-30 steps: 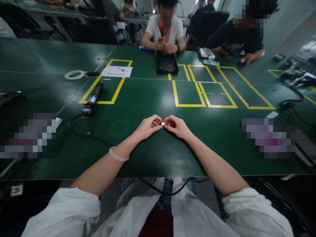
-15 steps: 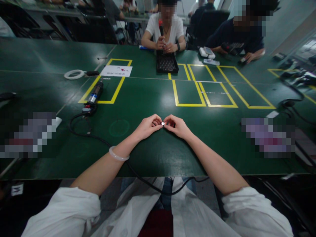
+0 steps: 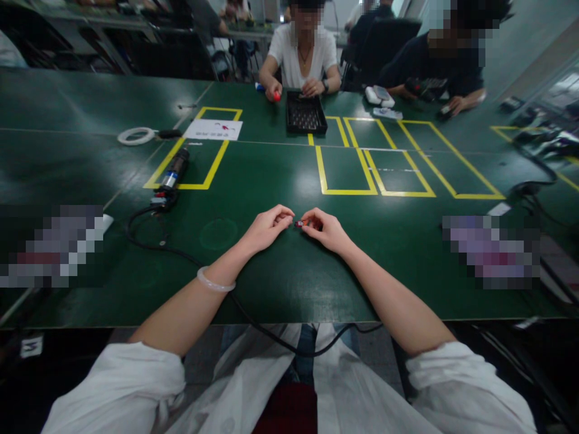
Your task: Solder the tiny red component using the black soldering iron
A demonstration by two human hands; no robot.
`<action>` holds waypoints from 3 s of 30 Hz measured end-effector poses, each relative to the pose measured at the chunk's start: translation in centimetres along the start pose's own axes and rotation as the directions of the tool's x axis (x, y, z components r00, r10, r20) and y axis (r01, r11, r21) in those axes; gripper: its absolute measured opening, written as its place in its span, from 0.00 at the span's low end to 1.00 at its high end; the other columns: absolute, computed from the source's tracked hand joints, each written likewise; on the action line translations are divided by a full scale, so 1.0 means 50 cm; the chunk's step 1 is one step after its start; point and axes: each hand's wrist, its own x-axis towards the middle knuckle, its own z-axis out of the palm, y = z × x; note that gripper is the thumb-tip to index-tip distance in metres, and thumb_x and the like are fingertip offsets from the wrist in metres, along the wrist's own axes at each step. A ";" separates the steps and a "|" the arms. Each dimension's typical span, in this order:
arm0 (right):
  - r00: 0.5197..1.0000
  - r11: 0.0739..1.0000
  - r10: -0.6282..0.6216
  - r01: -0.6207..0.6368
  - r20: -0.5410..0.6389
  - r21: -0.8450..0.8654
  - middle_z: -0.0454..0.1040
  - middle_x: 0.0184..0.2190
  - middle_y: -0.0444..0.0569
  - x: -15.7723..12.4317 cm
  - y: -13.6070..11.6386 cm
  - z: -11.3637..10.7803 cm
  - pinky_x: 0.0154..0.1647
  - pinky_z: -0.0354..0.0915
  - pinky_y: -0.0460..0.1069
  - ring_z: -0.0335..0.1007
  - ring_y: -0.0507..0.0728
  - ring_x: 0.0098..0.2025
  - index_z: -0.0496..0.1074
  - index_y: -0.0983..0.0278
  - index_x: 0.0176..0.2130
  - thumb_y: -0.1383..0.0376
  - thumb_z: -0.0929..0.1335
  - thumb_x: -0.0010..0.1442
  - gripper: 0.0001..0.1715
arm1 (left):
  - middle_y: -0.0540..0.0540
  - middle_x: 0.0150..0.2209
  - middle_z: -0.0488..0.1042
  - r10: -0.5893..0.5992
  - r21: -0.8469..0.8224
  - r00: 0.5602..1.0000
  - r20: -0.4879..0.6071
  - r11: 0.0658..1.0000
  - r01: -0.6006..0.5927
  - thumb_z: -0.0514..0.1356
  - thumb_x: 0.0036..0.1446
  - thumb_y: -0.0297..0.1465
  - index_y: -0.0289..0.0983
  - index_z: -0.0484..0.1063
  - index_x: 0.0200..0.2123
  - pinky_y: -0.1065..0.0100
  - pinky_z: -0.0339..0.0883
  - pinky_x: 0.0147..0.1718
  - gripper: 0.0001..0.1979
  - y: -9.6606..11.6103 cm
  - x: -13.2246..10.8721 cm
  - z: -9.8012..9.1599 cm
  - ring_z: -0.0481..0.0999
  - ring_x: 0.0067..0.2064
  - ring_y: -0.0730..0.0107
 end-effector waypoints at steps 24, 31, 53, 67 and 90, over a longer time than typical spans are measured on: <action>1.000 1.000 0.004 -0.003 0.031 -0.019 0.71 0.30 0.43 -0.001 -0.003 -0.002 0.32 0.62 0.47 0.64 0.50 0.27 0.69 0.63 0.42 0.63 0.69 0.59 0.10 | 0.34 0.54 0.68 -0.436 0.382 0.531 -0.727 0.385 0.840 0.56 0.59 0.50 0.31 0.65 0.61 0.45 0.63 0.48 0.35 -0.218 -0.059 -0.384 0.68 0.50 0.49; 0.999 1.000 0.009 -0.008 0.035 -0.023 0.72 0.30 0.43 0.000 -0.002 -0.002 0.32 0.63 0.47 0.64 0.50 0.28 0.69 0.63 0.42 0.62 0.69 0.59 0.10 | 0.36 0.57 0.66 -0.415 0.428 0.578 -0.703 0.403 0.809 0.62 0.55 0.44 0.35 0.64 0.62 0.45 0.65 0.48 0.35 -0.188 -0.054 -0.371 0.69 0.51 0.50; 1.000 1.000 0.024 -0.024 -0.001 -0.013 0.68 0.27 0.42 -0.001 0.006 -0.003 0.31 0.61 0.47 0.62 0.50 0.27 0.71 0.64 0.40 0.61 0.70 0.58 0.11 | 0.33 0.49 0.68 -0.153 0.739 0.946 -0.285 0.593 0.319 0.58 0.58 0.44 0.33 0.63 0.62 0.55 0.70 0.43 0.32 0.008 -0.009 -0.073 0.73 0.50 0.45; 0.999 0.999 -0.034 0.033 -0.030 -0.043 0.67 0.27 0.42 0.001 -0.004 -0.002 0.30 0.61 0.47 0.61 0.50 0.27 0.68 0.62 0.36 0.60 0.69 0.60 0.08 | 0.36 0.49 0.68 -0.040 0.771 0.995 -0.093 0.629 0.097 0.59 0.60 0.44 0.37 0.54 0.68 0.60 0.68 0.43 0.36 0.049 -0.024 0.017 0.72 0.48 0.52; 0.986 0.958 -0.151 0.163 0.071 -0.236 0.74 0.37 0.50 -0.006 -0.019 -0.001 0.40 0.65 0.50 0.70 0.55 0.36 0.76 0.62 0.40 0.62 0.67 0.65 0.08 | 0.38 0.54 0.65 0.000 0.732 0.998 -0.058 0.680 0.043 0.58 0.61 0.44 0.43 0.55 0.68 0.61 0.71 0.41 0.34 0.060 -0.037 0.038 0.72 0.50 0.53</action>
